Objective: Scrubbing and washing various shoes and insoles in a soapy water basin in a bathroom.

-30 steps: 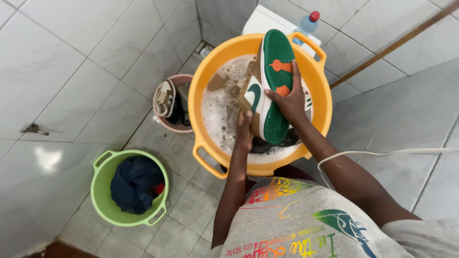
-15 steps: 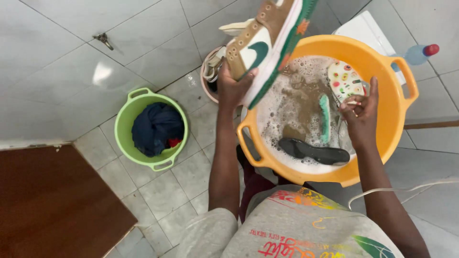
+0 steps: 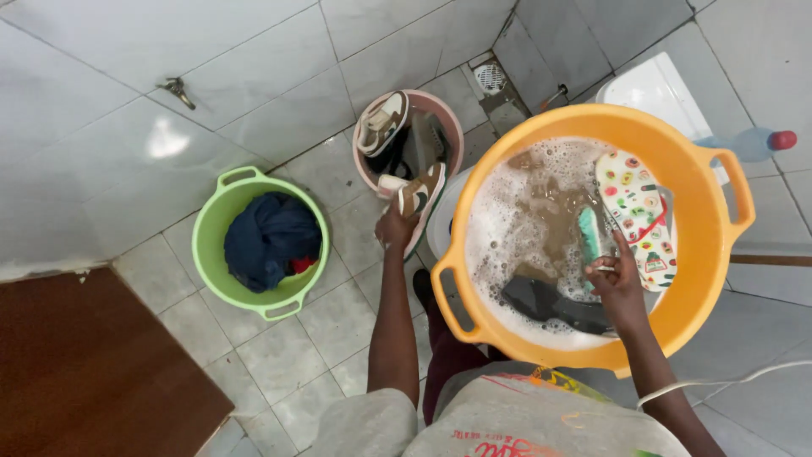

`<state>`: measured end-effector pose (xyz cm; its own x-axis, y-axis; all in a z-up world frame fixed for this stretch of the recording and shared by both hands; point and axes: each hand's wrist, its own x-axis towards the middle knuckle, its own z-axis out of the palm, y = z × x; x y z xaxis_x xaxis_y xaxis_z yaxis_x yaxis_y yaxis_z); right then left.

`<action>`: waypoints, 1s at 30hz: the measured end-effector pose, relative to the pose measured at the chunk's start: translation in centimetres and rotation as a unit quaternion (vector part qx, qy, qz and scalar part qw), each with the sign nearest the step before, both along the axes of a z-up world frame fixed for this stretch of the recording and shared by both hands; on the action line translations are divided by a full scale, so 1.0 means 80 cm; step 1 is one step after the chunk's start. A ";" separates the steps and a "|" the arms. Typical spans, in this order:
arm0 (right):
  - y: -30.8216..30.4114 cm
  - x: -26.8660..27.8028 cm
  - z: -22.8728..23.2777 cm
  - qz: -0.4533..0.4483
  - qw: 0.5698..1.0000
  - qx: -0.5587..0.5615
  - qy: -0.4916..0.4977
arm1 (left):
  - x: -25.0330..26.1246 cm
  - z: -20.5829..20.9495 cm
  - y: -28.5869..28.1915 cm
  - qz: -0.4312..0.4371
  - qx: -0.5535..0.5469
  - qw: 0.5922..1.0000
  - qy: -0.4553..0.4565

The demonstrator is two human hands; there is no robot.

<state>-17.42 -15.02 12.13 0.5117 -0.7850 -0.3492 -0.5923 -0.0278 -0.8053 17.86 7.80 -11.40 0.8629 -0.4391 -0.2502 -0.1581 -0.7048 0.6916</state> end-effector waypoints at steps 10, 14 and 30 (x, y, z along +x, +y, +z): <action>0.014 -0.021 -0.005 -0.027 0.999 0.027 0.023 | 0.050 -0.056 -0.108 0.107 0.177 0.977 0.047; 0.017 -0.043 -0.012 -0.046 0.998 0.042 0.024 | 0.093 -0.065 -0.088 0.199 0.061 0.976 -0.069; -0.052 -0.098 -0.097 0.019 0.999 -0.040 0.020 | -0.303 -0.101 0.309 0.485 0.208 0.790 0.312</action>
<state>-25.26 -19.21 4.33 0.5278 -0.7918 -0.3074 -0.6214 -0.1132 -0.7753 -6.40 32.49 -19.49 0.3943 0.5854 -0.7084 0.8762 -0.4720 0.0977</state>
